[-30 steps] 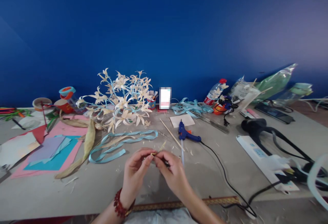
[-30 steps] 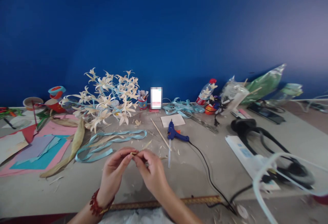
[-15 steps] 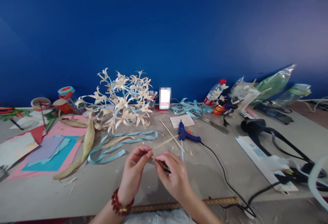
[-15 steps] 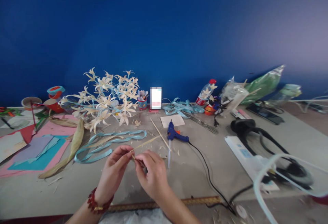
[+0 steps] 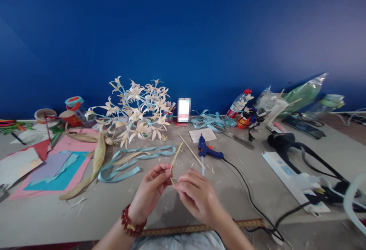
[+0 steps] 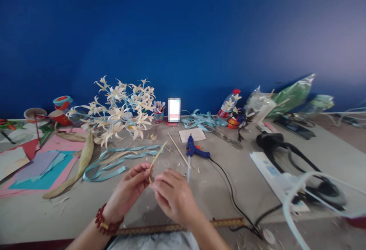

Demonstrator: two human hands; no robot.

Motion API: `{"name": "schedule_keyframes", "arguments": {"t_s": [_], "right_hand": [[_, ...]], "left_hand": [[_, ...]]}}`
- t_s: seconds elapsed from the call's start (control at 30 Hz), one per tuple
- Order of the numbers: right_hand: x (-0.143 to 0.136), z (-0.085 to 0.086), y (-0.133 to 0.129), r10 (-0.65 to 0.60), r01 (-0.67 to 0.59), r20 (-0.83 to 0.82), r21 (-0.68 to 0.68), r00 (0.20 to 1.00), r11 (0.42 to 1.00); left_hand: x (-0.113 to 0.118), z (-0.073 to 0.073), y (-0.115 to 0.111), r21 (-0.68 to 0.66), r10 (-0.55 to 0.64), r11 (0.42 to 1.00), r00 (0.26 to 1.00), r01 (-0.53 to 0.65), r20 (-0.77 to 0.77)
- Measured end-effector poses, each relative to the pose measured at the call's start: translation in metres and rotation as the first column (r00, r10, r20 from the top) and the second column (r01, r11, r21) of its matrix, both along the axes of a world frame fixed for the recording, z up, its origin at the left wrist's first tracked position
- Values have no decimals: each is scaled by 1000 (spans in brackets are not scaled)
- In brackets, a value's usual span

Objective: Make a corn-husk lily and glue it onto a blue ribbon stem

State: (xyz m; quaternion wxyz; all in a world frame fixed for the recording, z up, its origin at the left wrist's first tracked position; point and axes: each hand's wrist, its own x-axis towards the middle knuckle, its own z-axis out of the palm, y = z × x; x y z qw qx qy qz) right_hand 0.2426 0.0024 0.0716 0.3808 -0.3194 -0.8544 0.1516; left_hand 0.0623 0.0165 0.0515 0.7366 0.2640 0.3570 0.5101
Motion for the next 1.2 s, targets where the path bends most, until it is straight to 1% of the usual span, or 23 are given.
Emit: {"name": "schedule_keyframes", "arguments": {"t_s": [0.07,0.1,0.17,0.23,0.3,0.37,0.4,0.43,0.5,0.57,0.63,0.7,0.8,0.93,0.97,1.03,1.13,1.2], "right_hand": [[2,2,1,-3,3,-30,-23,1000,1000],[2,2,2,-13,11,-58,-35,998,999],[0,1,4,-47,40,-114,-58,992,998],[-2,0,7,-78,71,-129,-55,989,996],[-4,0,10,-105,103,-98,-24,990,994],[-5,1,11,-142,144,-49,29,989,989],[-4,2,12,-158,159,-27,54,987,986],[-4,3,12,-163,163,-9,72,987,984],[-4,4,13,-137,136,4,79,991,987],[-5,2,13,-130,131,-26,26,991,991],[-7,-2,13,-180,174,-80,-76,980,982],[-11,-8,12,-263,229,-149,-209,953,951],[-15,-14,11,-336,218,-269,-388,902,896],[-19,-15,12,-360,137,-376,-505,854,852],[-20,-16,12,-366,116,-398,-527,842,842],[-21,-17,13,-375,54,-443,-584,814,810],[-23,-20,14,-375,-108,-525,-677,764,728],[-24,-22,15,-380,-212,-571,-714,727,667]], "left_hand": [[0,0,0,9,-33,999,998,33,-52],[0,0,-1,40,-48,998,993,52,-107],[0,1,-2,154,-50,983,960,96,-275],[0,3,-3,312,11,936,876,160,-482],[-1,6,-4,449,123,859,754,244,-646],[-3,10,-5,531,235,784,639,321,-733],[-3,12,-5,548,271,759,596,351,-756],[-4,14,-5,557,294,741,564,375,-771],[-6,17,-4,566,319,711,526,417,-788],[-8,18,-4,576,338,676,501,459,-796],[-9,16,-3,598,374,644,486,477,-790],[-9,13,-4,634,424,614,481,470,-768],[-8,7,-5,699,506,564,486,440,-713],[-5,3,-8,754,581,526,481,394,-657],[-5,2,-8,768,598,508,482,389,-640],[-6,1,-9,796,632,455,485,401,-605],[-8,-3,-10,814,665,376,482,443,-570],[-10,-4,-10,814,676,351,476,464,-562]]}}
